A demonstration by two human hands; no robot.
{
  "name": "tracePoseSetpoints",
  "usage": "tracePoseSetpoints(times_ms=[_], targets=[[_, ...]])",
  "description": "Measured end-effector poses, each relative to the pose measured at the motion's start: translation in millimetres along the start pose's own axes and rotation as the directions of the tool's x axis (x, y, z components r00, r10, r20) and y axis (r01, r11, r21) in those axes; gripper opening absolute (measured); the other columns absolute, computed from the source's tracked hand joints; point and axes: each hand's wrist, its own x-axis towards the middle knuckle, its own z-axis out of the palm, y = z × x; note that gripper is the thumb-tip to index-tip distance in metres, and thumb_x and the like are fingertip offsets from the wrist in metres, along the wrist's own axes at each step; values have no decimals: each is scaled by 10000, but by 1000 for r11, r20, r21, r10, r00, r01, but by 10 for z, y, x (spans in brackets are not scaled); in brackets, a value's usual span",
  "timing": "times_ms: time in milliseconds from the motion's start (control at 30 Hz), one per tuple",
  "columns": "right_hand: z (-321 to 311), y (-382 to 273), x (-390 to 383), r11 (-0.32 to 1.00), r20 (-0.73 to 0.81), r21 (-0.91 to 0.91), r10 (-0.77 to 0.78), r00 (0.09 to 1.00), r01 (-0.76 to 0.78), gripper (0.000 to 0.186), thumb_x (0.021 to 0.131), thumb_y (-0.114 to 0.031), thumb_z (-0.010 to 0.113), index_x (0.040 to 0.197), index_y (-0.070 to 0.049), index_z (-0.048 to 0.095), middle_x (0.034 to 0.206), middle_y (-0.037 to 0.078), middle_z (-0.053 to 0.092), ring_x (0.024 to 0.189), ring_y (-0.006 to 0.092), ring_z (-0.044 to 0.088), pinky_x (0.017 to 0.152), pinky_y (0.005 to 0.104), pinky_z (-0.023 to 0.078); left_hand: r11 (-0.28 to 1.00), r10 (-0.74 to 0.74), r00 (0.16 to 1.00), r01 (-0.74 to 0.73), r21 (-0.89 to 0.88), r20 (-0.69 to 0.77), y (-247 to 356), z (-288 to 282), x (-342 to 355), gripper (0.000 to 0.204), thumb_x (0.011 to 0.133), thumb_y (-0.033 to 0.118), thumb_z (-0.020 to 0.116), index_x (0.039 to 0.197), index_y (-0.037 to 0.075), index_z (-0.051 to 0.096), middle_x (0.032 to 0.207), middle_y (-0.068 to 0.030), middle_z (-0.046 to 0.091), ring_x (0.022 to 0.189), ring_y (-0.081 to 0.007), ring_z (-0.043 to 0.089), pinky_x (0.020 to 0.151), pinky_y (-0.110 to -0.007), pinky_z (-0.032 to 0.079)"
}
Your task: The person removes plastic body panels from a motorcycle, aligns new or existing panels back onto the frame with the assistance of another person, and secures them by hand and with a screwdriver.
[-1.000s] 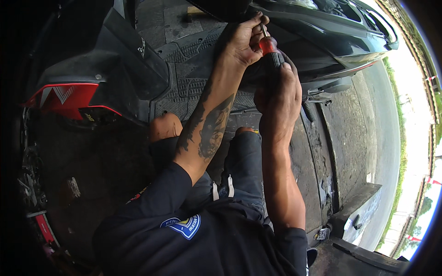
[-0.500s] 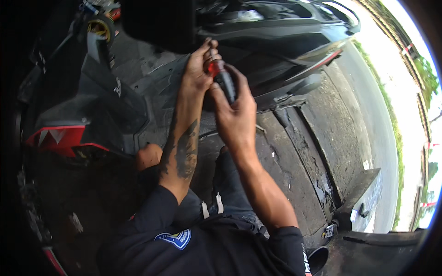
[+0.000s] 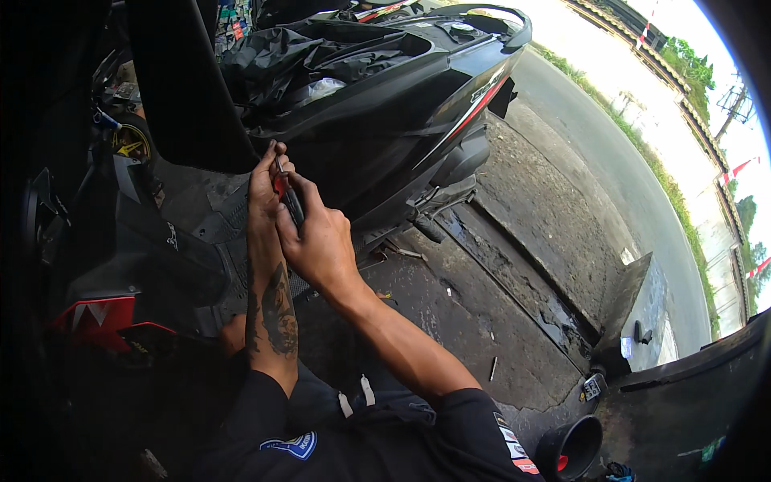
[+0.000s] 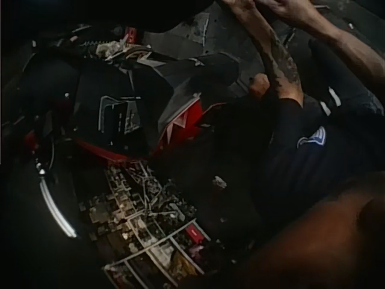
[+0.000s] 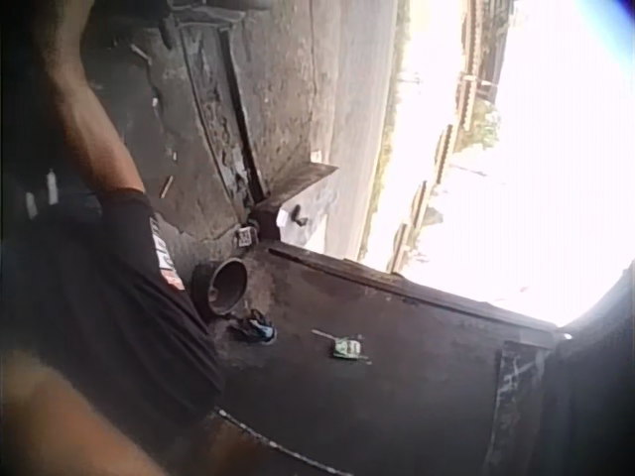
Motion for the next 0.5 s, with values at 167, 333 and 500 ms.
tracePoseSetpoints(times_ms=[167,333,500], targets=[[-25,66,170,979,19,205,-7,1000,3,482,887,-265,571,1287,-12,479,866,195,668,776,227,672,665,321,496,971,205,871,-124,204,-445,197,428,-162,221,938,279,573,959,60,598,514,71,337,408,-34,294,368,-197,259],[-414,472,-687,714,-51,689,214,976,-121,568,896,-218,573,1390,-27,368,851,23,589,695,106,566,635,234,459,972,78,990,-50,229,-113,-285,208,-772,346,989,360,447,1032,44,582,518,59,213,391,-33,178,356,-202,147],[-331,1007,-1433,684,83,610,447,891,-400,373,879,-137,600,1217,-23,493,821,16,581,712,70,540,632,193,424,891,-399,804,226,-394,-441,-1128,-919,-1793,312,1001,274,402,967,26,587,571,15,338,473,-77,297,423,-222,229]])
